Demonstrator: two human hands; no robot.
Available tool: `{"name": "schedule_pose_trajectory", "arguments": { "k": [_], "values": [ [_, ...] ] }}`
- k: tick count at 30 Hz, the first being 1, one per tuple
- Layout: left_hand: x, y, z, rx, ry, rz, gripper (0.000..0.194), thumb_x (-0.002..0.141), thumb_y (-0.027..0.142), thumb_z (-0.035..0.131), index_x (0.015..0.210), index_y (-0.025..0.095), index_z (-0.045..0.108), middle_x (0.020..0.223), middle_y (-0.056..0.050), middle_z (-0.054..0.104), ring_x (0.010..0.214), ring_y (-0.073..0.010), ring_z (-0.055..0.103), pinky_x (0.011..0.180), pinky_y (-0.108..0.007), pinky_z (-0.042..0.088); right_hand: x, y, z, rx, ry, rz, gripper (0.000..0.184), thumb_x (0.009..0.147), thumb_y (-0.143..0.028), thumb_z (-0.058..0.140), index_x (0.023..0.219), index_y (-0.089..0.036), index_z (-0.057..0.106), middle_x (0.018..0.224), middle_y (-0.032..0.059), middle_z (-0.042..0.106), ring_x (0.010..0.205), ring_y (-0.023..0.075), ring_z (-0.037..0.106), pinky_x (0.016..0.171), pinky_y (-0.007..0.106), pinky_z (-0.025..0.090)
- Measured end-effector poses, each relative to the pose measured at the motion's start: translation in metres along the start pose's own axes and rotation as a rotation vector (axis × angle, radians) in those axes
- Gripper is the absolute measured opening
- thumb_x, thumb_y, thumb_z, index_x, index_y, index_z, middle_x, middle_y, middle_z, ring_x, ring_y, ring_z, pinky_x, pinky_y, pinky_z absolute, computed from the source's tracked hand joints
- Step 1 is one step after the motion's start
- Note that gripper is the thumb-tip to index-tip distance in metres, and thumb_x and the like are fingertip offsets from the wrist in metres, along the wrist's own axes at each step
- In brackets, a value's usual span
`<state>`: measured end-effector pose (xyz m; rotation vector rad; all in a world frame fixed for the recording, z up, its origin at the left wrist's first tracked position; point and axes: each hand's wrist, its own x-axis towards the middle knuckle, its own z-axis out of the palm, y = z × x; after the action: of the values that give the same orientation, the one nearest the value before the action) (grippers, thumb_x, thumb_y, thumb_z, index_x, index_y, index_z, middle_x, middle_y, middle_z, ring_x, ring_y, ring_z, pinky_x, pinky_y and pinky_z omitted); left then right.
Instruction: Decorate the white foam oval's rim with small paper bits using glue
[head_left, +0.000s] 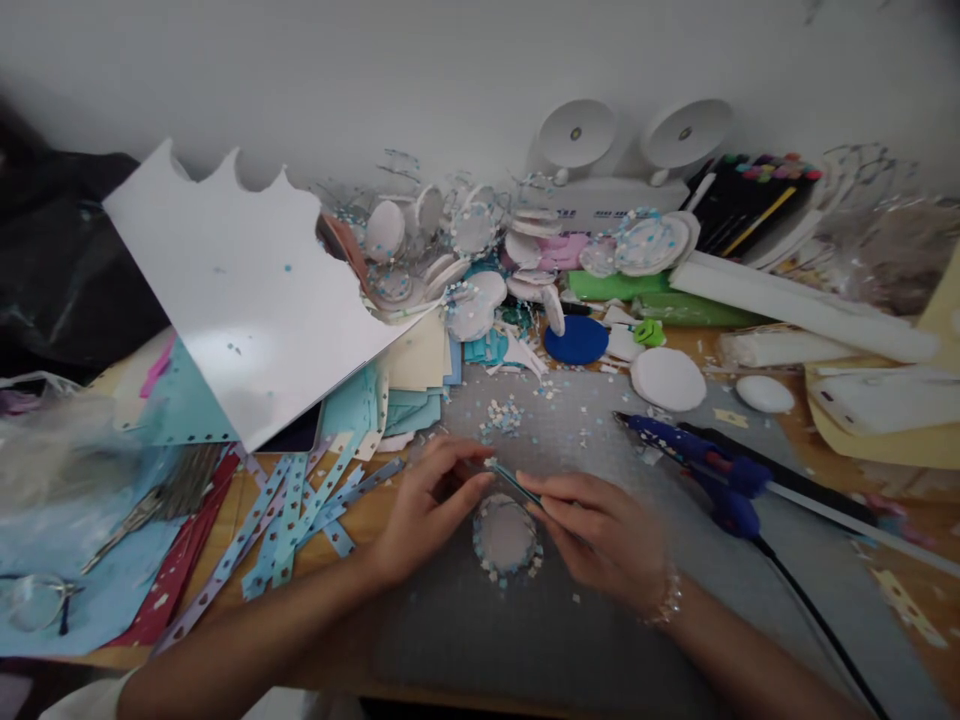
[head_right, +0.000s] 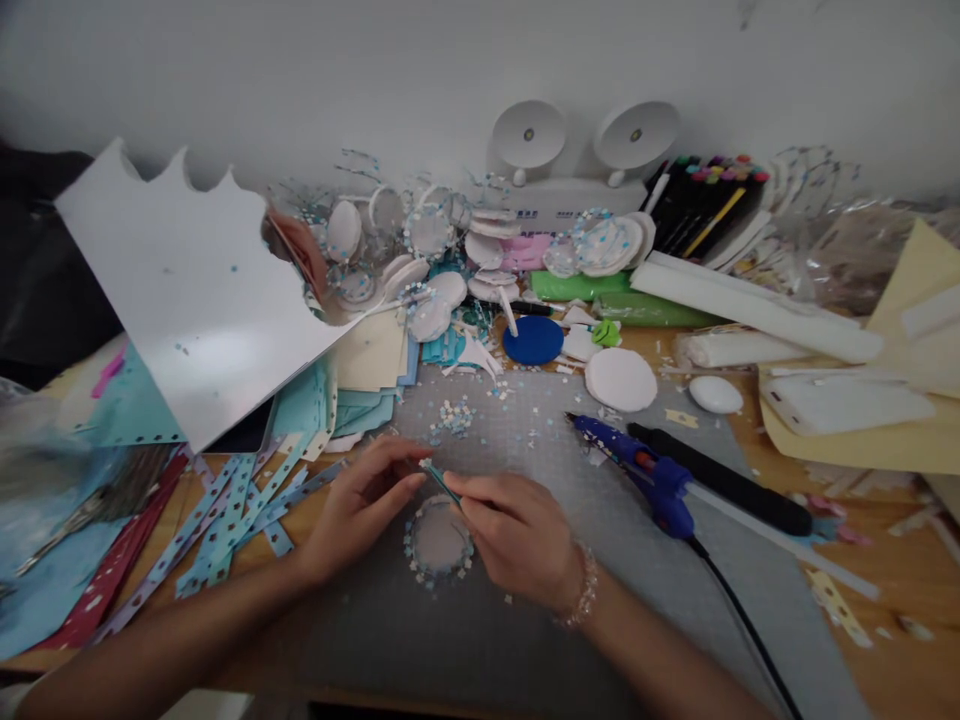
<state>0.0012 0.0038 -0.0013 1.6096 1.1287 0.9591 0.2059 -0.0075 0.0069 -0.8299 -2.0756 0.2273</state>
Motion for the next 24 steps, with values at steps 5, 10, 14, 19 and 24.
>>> {"name": "schedule_pose_trajectory", "arguments": {
  "k": [5, 10, 14, 19, 24],
  "values": [
    [0.0023, 0.0000, 0.0013, 0.052, 0.052, 0.031, 0.013, 0.089, 0.017, 0.056, 0.098, 0.017, 0.066, 0.089, -0.004, 0.060, 0.078, -0.0128, 0.055, 0.067, -0.022, 0.044, 0.0006, 0.0005, 0.0039, 0.001, -0.032, -0.005, 0.027, 0.083, -0.007, 0.057, 0.105, -0.021, 0.058, 0.095, 0.0062, 0.074, 0.079, 0.0137, 0.071, 0.067, 0.024, 0.058],
    [0.0028, 0.0017, 0.0020, 0.051, 0.079, 0.015, 0.009, 0.088, 0.016, 0.056, 0.089, 0.016, 0.065, 0.084, -0.003, 0.061, 0.076, -0.0123, 0.057, 0.065, -0.021, 0.045, 0.0022, -0.0015, 0.0033, 0.036, -0.017, 0.035, 0.024, 0.083, -0.008, 0.058, 0.102, -0.022, 0.061, 0.095, 0.0058, 0.074, 0.079, 0.0151, 0.072, 0.066, 0.025, 0.059],
    [0.0027, 0.0022, 0.0024, 0.029, 0.070, -0.030, 0.009, 0.089, 0.019, 0.055, 0.088, 0.016, 0.064, 0.081, -0.002, 0.059, 0.072, -0.0120, 0.056, 0.058, -0.020, 0.044, 0.0024, -0.0035, 0.0024, 0.082, 0.051, 0.197, 0.014, 0.082, -0.011, 0.061, 0.090, -0.023, 0.063, 0.091, 0.0049, 0.075, 0.074, 0.0159, 0.072, 0.063, 0.026, 0.060],
    [0.0026, 0.0018, 0.0023, 0.046, 0.057, -0.032, 0.011, 0.090, 0.022, 0.055, 0.086, 0.017, 0.064, 0.080, -0.003, 0.059, 0.076, -0.0142, 0.057, 0.060, -0.022, 0.044, 0.0015, -0.0052, 0.0052, 0.214, 0.220, 0.312, 0.021, 0.076, -0.006, 0.066, 0.085, -0.023, 0.057, 0.086, 0.0033, 0.074, 0.079, 0.0178, 0.072, 0.067, 0.029, 0.059],
    [0.0030, 0.0018, 0.0020, 0.058, 0.056, -0.019, 0.010, 0.089, 0.021, 0.056, 0.088, 0.017, 0.065, 0.080, -0.003, 0.060, 0.074, -0.0147, 0.058, 0.060, -0.023, 0.044, 0.0023, -0.0060, 0.0058, 0.261, 0.226, 0.372, 0.021, 0.076, -0.007, 0.066, 0.084, -0.023, 0.056, 0.083, 0.0032, 0.074, 0.079, 0.0193, 0.072, 0.065, 0.030, 0.059]
  ]
}}
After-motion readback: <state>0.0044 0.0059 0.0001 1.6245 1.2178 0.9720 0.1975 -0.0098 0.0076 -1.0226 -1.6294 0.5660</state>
